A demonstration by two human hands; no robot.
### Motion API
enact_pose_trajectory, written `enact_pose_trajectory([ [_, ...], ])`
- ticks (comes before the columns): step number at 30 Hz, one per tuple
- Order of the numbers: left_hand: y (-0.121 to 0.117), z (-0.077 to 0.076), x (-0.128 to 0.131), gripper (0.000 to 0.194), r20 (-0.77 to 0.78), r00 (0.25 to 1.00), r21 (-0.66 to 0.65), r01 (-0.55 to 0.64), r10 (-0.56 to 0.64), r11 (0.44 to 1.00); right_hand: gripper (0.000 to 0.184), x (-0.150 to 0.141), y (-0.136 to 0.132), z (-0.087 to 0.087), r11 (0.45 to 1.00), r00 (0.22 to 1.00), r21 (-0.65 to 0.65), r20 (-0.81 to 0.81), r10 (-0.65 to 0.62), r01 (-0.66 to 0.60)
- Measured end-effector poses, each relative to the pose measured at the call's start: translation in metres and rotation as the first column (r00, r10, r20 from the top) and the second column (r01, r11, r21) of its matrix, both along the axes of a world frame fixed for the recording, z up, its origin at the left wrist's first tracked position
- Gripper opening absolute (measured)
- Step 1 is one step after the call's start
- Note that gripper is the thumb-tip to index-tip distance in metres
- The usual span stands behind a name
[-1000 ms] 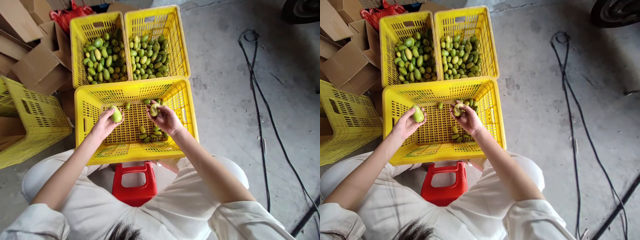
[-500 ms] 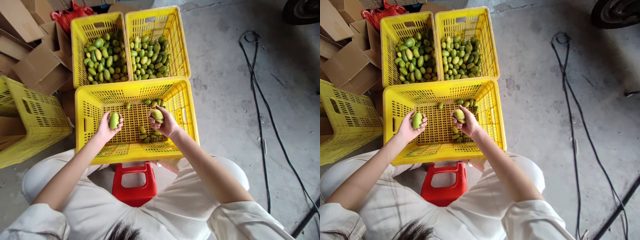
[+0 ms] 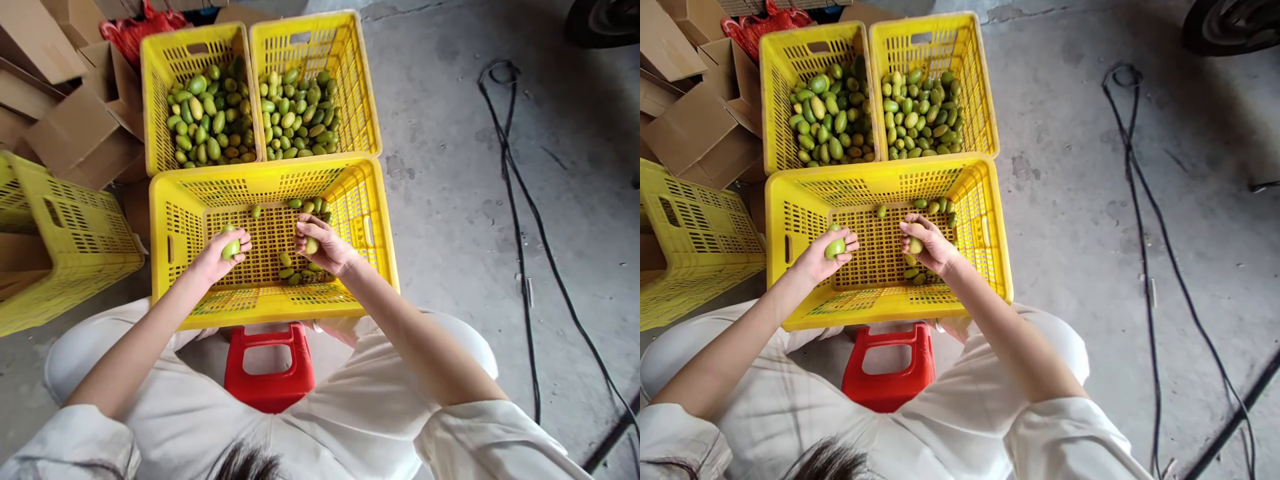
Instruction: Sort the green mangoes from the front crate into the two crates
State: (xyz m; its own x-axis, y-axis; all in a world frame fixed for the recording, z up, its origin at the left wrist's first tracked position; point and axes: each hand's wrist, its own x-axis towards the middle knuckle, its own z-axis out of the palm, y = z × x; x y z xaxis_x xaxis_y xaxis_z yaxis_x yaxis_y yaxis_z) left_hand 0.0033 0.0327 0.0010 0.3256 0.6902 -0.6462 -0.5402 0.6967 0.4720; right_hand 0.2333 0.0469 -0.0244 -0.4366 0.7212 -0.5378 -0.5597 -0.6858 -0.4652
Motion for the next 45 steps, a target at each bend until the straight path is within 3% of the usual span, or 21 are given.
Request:
enact_pose_trajectory([
  [4, -0.001, -0.002, 0.005, 0.036, -0.064, 0.996, -0.139, 0.060, -0.069, 0.989, 0.033, 0.001, 0.001, -0.005, 0.988, 0.992, -0.087, 0.008, 0.126, -0.124],
  [7, 0.001, 0.001, 0.004, 0.047, -0.042, 0.997, -0.223, 0.060, -0.071, 0.973, 0.028, 0.003, 0.004, -0.005, 0.991, 0.998, -0.126, -0.020, 0.051, -0.053],
  [10, 0.004, 0.005, 0.002, 0.038, -0.033, 0.999, -0.166, -0.024, 0.019, 0.986, 0.013, 0.003, 0.008, -0.002, 0.991, 0.998, -0.126, -0.036, -0.059, 0.054],
  [13, 0.008, 0.007, -0.001, 0.023, -0.077, 0.992, -0.071, -0.106, 0.100, 0.992, 0.020, 0.003, 0.009, 0.001, 0.990, 0.994, -0.089, -0.016, -0.113, 0.111],
  [17, 0.007, 0.004, -0.005, 0.008, -0.089, 0.992, 0.046, -0.081, 0.085, 0.996, 0.025, 0.004, 0.007, 0.002, 0.993, 0.994, -0.051, -0.003, -0.106, 0.106],
  [21, 0.001, 0.000, -0.005, 0.021, -0.048, 0.999, 0.081, 0.003, 0.001, 0.997, 0.042, 0.007, 0.006, 0.002, 0.996, 0.996, 0.013, 0.002, -0.086, 0.086],
  [27, -0.003, -0.006, 0.002, 0.022, -0.159, 0.972, 0.022, 0.176, -0.170, 0.984, 0.043, 0.007, 0.006, 0.002, 0.997, 0.990, 0.045, 0.127, -0.062, 0.057],
  [29, -0.001, -0.004, 0.004, 0.024, -0.137, 0.982, -0.018, 0.126, -0.127, 0.992, 0.041, 0.007, 0.007, 0.002, 0.996, 0.987, 0.049, 0.139, -0.085, 0.079],
  [34, 0.006, 0.003, 0.001, 0.009, -0.084, 0.988, -0.044, -0.134, 0.130, 0.990, 0.023, 0.008, 0.011, 0.007, 0.997, 0.996, 0.024, 0.051, -0.077, 0.076],
  [38, 0.006, 0.004, -0.003, 0.007, -0.113, 0.990, 0.060, -0.073, 0.079, 0.996, 0.018, 0.006, 0.011, 0.011, 0.994, 0.995, 0.025, 0.008, -0.104, 0.104],
  [45, 0.003, -0.003, -0.006, 0.025, -0.094, 0.994, 0.151, -0.043, 0.058, 0.988, 0.033, 0.002, 0.001, 0.016, 0.993, 0.997, 0.105, -0.045, -0.057, 0.061],
])
